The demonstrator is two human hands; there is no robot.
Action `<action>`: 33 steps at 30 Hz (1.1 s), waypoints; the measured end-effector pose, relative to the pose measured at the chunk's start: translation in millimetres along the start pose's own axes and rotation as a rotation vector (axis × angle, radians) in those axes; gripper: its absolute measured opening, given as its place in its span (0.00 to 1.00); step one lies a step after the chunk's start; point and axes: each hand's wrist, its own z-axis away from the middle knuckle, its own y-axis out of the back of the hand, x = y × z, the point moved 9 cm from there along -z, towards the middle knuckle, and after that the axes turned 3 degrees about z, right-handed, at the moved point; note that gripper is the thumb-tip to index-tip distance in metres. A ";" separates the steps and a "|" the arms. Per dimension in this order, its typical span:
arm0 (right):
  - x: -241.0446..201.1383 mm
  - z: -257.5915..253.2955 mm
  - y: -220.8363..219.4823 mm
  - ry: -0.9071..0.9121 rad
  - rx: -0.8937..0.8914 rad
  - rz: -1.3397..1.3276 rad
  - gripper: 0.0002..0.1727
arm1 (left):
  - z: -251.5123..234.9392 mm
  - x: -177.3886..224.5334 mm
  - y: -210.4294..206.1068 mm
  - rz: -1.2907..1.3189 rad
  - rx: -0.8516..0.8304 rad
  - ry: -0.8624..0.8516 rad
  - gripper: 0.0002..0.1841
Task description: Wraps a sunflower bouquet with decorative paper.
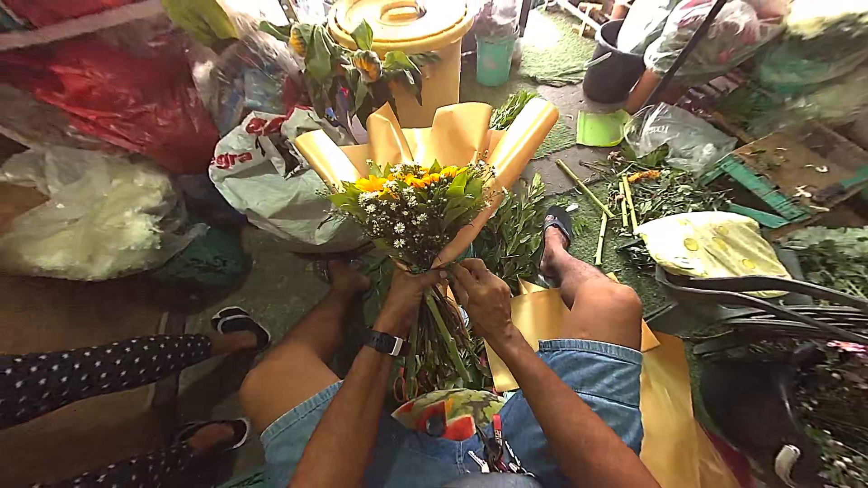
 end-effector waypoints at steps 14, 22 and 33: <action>10.7 -10.3 -25.4 -0.163 -0.389 -0.384 0.15 | -3.1 2.0 7.6 -0.054 -0.057 -0.036 0.36; -9.9 40.4 -69.5 -1.429 -0.859 -1.837 0.20 | 13.6 9.3 4.7 -0.183 -0.230 -0.139 0.34; -19.6 4.0 16.1 0.023 -0.122 -0.108 0.15 | 26.8 18.0 14.4 -0.106 -0.118 -0.156 0.39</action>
